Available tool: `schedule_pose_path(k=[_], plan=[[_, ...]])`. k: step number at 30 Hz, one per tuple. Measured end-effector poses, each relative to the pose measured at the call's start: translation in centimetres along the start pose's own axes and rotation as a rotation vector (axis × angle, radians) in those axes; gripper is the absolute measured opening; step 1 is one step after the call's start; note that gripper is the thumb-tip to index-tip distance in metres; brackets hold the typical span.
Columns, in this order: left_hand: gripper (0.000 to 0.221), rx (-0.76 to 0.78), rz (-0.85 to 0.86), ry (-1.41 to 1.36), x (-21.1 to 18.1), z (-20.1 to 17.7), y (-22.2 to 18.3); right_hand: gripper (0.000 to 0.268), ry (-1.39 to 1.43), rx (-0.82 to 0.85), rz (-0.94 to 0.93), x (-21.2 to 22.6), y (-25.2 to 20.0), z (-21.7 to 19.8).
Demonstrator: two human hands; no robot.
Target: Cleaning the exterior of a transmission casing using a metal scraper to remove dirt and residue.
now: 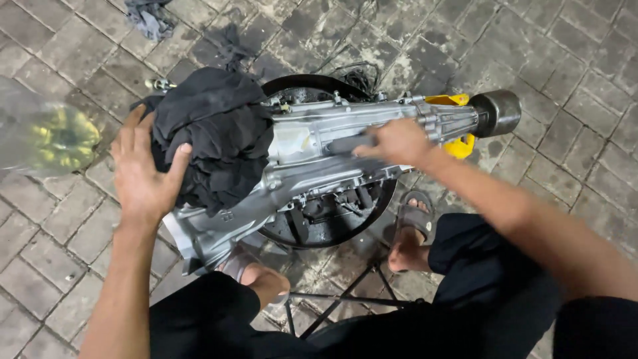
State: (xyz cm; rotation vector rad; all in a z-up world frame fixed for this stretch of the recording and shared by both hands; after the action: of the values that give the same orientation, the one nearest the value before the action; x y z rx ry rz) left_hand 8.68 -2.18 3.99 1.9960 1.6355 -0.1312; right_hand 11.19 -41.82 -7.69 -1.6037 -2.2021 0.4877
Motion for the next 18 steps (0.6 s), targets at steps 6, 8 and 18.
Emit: schedule_pose_path(k=[6,8,18], plan=[[0.061,-0.105,0.091,-0.035,1.3,0.2,-0.8,0.064,-0.04,-0.247,-0.045,-0.5,-1.1,0.0],[0.061,-0.106,0.093,-0.03,1.2,0.3,-0.6,0.063,-0.059,-0.254,-0.047,-1.0,-0.6,-0.1],[0.06,-0.095,0.068,-0.056,1.2,0.3,-0.6,0.067,-0.11,-0.293,-0.119,3.3,0.5,-0.8]])
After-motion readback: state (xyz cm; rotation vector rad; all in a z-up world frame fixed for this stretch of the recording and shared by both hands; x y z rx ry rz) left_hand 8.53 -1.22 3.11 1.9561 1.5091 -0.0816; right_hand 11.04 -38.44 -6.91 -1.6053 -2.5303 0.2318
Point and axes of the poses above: each hand's wrist, its own y-axis towards the middle knuckle, its own z-axis out of the palm, x = y × z, the point moved 9 cm from there along y, towards the middle knuckle, and after that the axes turned 3 degrees about -x, right-handed, at the moved point
